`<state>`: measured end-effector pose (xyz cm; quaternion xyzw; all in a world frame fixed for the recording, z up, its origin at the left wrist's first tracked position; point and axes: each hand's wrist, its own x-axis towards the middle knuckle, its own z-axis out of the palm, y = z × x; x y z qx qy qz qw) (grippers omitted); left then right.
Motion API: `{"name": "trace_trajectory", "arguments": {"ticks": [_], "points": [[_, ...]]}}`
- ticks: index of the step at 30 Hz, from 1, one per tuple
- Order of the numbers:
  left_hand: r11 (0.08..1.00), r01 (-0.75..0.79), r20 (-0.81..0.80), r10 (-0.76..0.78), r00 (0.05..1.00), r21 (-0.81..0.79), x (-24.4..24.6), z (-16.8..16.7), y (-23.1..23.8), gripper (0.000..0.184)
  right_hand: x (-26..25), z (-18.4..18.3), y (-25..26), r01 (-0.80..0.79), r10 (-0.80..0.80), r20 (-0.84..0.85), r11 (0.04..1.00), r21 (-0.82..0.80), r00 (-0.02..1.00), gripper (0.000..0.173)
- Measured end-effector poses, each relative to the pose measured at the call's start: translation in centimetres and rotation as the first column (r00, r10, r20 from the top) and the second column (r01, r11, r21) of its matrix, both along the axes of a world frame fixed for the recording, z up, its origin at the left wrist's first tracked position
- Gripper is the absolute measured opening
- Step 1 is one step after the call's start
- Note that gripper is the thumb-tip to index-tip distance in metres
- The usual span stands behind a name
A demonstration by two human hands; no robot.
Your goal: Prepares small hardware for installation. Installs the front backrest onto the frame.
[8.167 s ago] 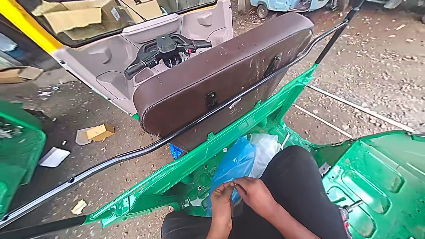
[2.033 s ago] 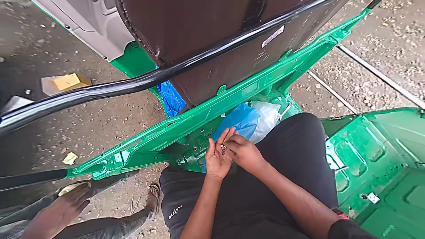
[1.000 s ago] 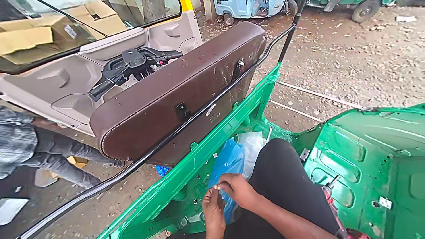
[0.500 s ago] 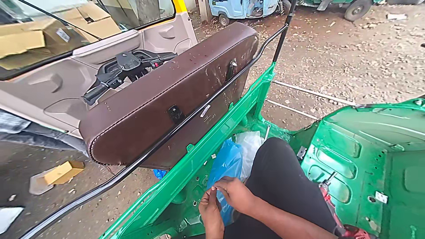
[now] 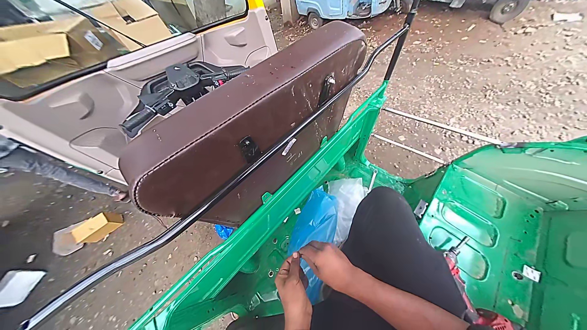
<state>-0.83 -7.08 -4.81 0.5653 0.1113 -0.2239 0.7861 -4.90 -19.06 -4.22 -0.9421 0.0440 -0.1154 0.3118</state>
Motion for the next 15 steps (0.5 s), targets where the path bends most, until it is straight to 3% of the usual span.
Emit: {"name": "trace_trajectory", "arguments": {"ticks": [4, 7, 9, 10, 12, 15], "points": [[0.997, 0.012, -0.091, -0.019, 0.996, -0.076, 0.1, 1.2, 0.2, 0.030, -0.1, 0.0, 0.1, -0.009, 0.029, 0.126, 0.987, -0.158, 0.992, 0.017], [0.995, 0.054, -0.090, -0.062, 0.994, -0.084, 0.3, 2.5, 0.8, 0.030, -0.2, 0.8, -0.1, -0.004, 0.027, 0.152, 0.988, -0.155, 0.988, 0.019], [0.997, 0.069, 0.054, -0.068, 0.996, -0.020, 0.6, 4.0, 1.8, 0.029, -0.4, 2.1, -0.4, 0.012, -0.006, 0.202, 0.999, -0.030, 0.979, 0.019], [0.998, 0.055, 0.201, -0.061, 0.978, 0.034, 0.8, 5.2, 2.7, 0.028, -0.3, 3.1, -0.8, 0.028, -0.038, 0.249, 0.999, 0.043, 0.968, 0.018], [0.996, 0.019, 0.572, -0.068, 0.817, 0.091, 1.7, 9.9, 4.6, 0.026, 0.4, 6.2, -2.2, 0.053, -0.105, 0.372, 0.988, 0.148, 0.922, 0.015], [0.986, -0.038, 0.930, -0.140, 0.340, 0.162, 4.7, 21.6, 6.8, 0.026, 2.5, 12.9, -3.9, 0.035, -0.164, 0.530, 0.969, 0.244, 0.832, 0.015]]}}
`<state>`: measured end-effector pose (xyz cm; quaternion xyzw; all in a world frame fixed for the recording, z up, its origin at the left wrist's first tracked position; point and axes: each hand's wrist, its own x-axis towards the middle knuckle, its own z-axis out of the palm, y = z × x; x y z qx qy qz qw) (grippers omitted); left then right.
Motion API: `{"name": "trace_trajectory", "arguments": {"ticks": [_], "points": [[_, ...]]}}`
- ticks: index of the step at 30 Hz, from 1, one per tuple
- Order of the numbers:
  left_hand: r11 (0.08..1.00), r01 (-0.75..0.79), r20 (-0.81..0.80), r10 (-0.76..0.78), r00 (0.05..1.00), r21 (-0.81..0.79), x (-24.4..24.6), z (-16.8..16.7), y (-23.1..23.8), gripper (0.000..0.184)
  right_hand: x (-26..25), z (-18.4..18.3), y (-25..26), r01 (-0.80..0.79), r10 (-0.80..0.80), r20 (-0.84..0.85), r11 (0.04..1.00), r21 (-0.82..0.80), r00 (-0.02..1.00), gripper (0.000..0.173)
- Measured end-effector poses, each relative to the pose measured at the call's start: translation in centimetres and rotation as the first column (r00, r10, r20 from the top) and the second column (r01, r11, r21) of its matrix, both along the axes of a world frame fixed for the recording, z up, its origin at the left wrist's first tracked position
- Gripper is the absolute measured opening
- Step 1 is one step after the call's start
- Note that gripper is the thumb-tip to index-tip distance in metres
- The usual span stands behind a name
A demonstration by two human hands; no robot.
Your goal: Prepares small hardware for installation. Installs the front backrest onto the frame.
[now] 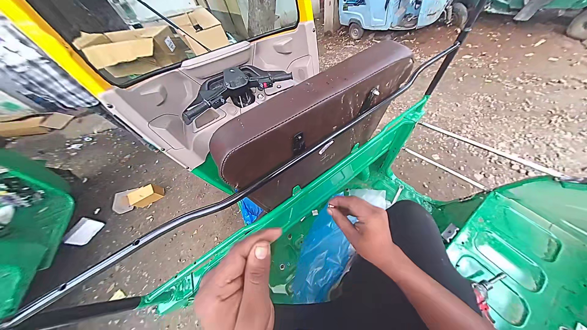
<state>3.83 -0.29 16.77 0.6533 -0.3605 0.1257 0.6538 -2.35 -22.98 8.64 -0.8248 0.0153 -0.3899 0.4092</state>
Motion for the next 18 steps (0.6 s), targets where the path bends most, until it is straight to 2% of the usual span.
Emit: {"name": "trace_trajectory", "arguments": {"ticks": [1, 3, 5, 6, 8, 10, 13, 18], "points": [[0.998, -0.050, 0.160, 0.044, 0.986, 0.032, 1.6, 4.1, -0.2, 0.026, 1.1, 2.2, -0.3, 0.005, -0.006, 0.063, 1.000, 0.008, 0.998, 0.014], [0.948, -0.261, 0.415, 0.166, 0.894, 0.184, 6.0, 11.6, -2.2, 0.028, 3.7, 6.1, -0.7, 0.037, -0.032, 0.177, 0.999, -0.026, 0.984, 0.014], [0.773, -0.484, 0.524, 0.235, 0.819, 0.410, 11.2, 16.6, -6.1, 0.032, 6.0, 8.4, -0.5, 0.098, -0.080, 0.243, 0.993, -0.061, 0.967, 0.015], [0.663, -0.516, 0.504, 0.235, 0.831, 0.542, 13.8, 17.9, -8.4, 0.032, 7.1, 9.0, -0.3, 0.137, -0.113, 0.267, 0.988, -0.075, 0.957, 0.015], [0.445, -0.441, 0.395, 0.197, 0.897, 0.780, 18.3, 18.3, -12.3, 0.033, 8.6, 9.5, 0.1, 0.214, -0.174, 0.302, 0.971, -0.105, 0.937, 0.015], [0.296, -0.313, 0.288, 0.124, 0.950, 0.903, 20.9, 16.6, -14.6, 0.032, 9.3, 9.4, 0.3, 0.265, -0.214, 0.323, 0.956, -0.123, 0.922, 0.016], [0.251, -0.165, 0.156, 0.056, 0.986, 0.954, 21.3, 15.7, -14.9, 0.030, 9.7, 9.2, 0.5, 0.295, -0.225, 0.372, 0.945, -0.141, 0.901, 0.015], [0.218, -0.130, 0.127, 0.030, 0.991, 0.967, 21.1, 15.3, -14.7, 0.035, 10.1, 8.5, 1.0, 0.361, -0.257, 0.443, 0.917, -0.169, 0.859, 0.015]]}}
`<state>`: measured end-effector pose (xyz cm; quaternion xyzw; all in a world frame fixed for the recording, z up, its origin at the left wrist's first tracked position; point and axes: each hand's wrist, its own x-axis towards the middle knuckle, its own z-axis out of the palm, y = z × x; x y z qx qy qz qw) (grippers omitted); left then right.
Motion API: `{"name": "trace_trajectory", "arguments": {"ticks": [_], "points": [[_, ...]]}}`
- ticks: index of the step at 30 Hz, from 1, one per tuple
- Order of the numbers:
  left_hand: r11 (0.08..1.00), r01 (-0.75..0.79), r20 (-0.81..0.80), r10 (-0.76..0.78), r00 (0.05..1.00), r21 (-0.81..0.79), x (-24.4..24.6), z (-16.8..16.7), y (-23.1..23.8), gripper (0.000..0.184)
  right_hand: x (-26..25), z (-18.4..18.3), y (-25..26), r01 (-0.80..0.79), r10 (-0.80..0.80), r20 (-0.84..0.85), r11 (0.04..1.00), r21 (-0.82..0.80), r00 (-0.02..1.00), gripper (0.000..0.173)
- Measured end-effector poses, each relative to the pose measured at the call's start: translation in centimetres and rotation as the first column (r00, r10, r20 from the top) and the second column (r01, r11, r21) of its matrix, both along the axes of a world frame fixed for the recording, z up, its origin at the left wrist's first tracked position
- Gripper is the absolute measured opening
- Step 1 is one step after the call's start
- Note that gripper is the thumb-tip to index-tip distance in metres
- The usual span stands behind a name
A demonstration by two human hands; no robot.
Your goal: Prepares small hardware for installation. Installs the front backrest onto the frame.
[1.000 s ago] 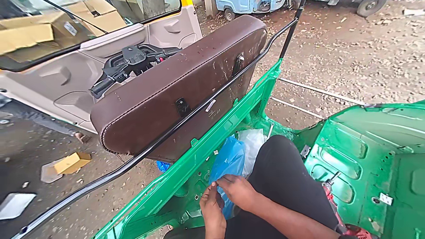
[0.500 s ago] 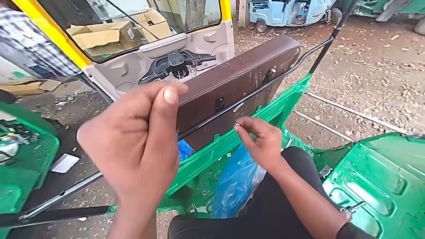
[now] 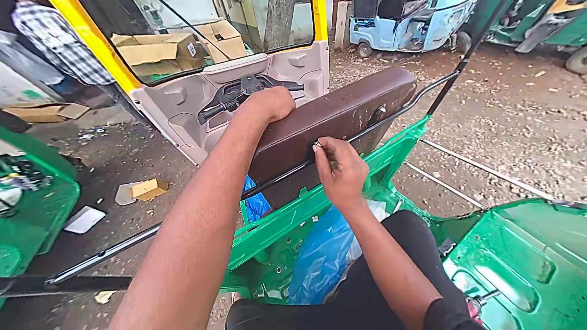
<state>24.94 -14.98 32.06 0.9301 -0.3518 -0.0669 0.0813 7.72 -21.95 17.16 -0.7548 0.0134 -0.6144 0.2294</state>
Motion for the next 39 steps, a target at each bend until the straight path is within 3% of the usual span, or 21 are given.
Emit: {"name": "trace_trajectory", "arguments": {"ticks": [9, 25, 32, 35, 39], "points": [[0.999, -0.002, 0.019, 0.001, 1.000, 0.045, -1.2, 0.6, 0.1, 0.034, 0.8, -0.4, 1.2, 0.209, -0.200, 0.119, 0.975, -0.075, 0.973, 0.013], [1.000, 0.013, 0.028, -0.014, 1.000, 0.016, -1.7, 0.8, 0.4, 0.033, 0.4, -0.2, 2.0, 0.314, -0.316, -0.015, 0.948, -0.055, 0.949, 0.017], [0.999, 0.033, 0.033, -0.034, 0.999, 0.033, -2.0, 0.9, 0.5, 0.033, 0.2, 0.7, 2.5, 0.447, -0.459, -0.064, 0.884, -0.138, 0.886, 0.019], [0.999, 0.030, 0.043, -0.031, 0.999, 0.030, -2.1, 1.0, 0.4, 0.033, 0.3, 1.4, 2.6, 0.474, -0.499, -0.159, 0.864, -0.171, 0.852, 0.028], [0.999, 0.043, 0.061, -0.044, 0.997, 0.013, -2.2, 0.8, 0.9, 0.034, 0.1, 2.0, 2.6, 0.388, -0.382, -0.361, 0.920, -0.060, 0.851, 0.043]]}}
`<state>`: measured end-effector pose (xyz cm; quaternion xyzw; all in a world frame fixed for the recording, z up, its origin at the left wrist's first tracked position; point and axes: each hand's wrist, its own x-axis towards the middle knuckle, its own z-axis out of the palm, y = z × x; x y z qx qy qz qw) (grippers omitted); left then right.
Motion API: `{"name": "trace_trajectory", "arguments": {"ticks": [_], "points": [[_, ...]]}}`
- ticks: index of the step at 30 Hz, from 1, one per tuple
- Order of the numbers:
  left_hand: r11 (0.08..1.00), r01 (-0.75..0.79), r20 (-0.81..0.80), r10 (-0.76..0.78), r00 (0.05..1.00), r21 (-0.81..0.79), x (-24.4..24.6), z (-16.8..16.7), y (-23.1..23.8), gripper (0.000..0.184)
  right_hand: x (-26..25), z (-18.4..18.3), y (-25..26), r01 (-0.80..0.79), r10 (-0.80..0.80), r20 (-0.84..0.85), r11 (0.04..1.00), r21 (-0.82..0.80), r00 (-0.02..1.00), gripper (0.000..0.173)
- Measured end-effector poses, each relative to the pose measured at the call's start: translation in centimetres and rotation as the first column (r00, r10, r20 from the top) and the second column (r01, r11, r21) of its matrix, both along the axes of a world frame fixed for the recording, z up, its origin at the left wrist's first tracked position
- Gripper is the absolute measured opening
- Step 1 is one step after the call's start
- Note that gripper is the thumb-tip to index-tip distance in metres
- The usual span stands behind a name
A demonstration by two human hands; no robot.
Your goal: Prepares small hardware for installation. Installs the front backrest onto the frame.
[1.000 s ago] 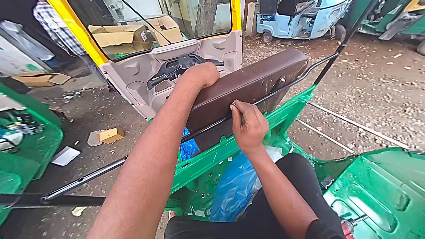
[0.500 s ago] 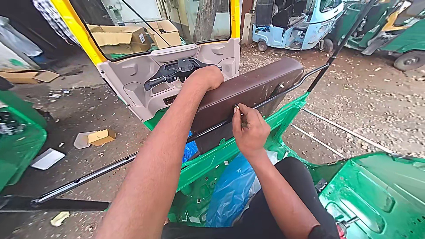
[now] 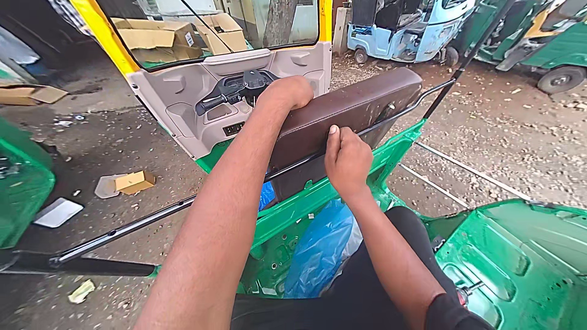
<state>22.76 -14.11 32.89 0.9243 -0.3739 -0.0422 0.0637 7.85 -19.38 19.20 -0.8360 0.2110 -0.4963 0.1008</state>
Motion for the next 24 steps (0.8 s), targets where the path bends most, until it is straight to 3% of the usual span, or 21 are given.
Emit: {"name": "trace_trajectory", "arguments": {"ticks": [3, 7, 12, 16, 21, 24], "points": [[1.000, 0.002, 0.014, -0.002, 1.000, 0.017, -0.1, 0.0, -0.1, 0.036, 0.0, -0.1, -0.5, -0.038, 0.036, 0.050, 0.999, 0.027, 0.998, 0.044], [1.000, -0.007, 0.026, 0.006, 1.000, 0.020, 0.0, -0.1, -0.1, 0.036, 0.6, -1.0, -0.2, -0.068, 0.072, 0.130, 0.997, -0.039, 0.989, 0.026], [1.000, -0.019, 0.044, 0.018, 0.999, 0.022, -0.4, 0.1, -0.1, 0.037, 0.9, -0.7, -0.7, -0.035, 0.036, 0.087, 0.999, -0.016, 0.996, 0.046], [1.000, -0.025, 0.051, 0.025, 0.998, 0.006, 0.0, -0.1, -0.1, 0.036, 0.5, -0.7, -0.8, -0.122, 0.127, 0.135, 0.992, -0.044, 0.983, 0.027], [1.000, -0.025, 0.050, 0.024, 0.998, 0.012, -0.2, 0.0, -0.1, 0.036, 0.8, -0.5, -0.8, -0.013, 0.017, 0.062, 0.998, -0.059, 0.998, 0.044], [1.000, -0.029, 0.055, 0.029, 0.998, 0.009, -0.3, 0.0, 0.0, 0.037, 0.5, -0.8, -1.0, -0.080, 0.083, 0.115, 0.996, -0.035, 0.990, 0.031]]}}
